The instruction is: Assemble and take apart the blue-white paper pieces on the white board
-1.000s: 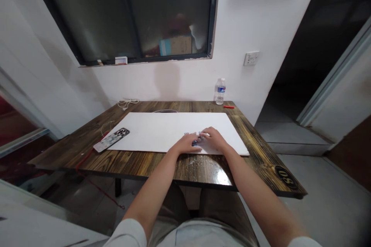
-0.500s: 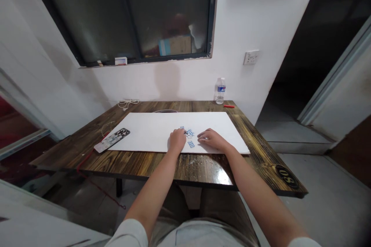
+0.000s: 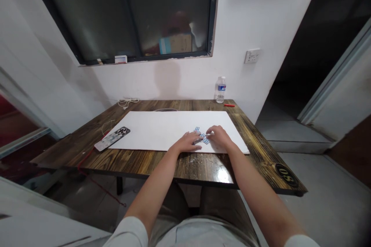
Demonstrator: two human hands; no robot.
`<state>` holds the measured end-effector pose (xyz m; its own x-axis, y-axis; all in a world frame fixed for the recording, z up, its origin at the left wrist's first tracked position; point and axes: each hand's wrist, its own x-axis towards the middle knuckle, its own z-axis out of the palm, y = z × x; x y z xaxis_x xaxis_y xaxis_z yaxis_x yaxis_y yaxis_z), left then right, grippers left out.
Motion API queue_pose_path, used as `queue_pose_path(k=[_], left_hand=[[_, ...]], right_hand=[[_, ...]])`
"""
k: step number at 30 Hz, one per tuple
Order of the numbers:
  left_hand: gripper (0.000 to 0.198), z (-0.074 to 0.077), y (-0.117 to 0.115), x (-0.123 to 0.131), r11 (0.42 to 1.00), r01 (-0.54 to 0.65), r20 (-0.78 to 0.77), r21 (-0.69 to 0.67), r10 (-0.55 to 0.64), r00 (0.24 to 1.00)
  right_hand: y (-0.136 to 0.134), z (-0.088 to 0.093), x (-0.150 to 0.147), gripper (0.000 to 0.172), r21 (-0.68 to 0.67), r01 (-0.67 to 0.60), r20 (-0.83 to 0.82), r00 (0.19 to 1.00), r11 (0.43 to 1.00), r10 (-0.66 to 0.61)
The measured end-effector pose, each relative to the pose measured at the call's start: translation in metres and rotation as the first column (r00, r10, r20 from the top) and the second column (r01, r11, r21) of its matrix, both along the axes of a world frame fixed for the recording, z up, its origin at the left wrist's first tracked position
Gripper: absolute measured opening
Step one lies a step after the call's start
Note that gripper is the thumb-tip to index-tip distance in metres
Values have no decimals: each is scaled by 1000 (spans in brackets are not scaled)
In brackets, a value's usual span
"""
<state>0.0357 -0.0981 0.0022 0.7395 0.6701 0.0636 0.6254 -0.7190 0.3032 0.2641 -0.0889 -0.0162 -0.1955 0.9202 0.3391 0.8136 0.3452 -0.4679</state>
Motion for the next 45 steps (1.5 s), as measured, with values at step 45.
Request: queue_pose_path(k=[45], left_hand=[[49, -5, 5, 1, 979, -174, 121, 105, 161, 979]], right_hand=[[-7, 7, -25, 22, 42, -196, -146, 969, 980, 200]])
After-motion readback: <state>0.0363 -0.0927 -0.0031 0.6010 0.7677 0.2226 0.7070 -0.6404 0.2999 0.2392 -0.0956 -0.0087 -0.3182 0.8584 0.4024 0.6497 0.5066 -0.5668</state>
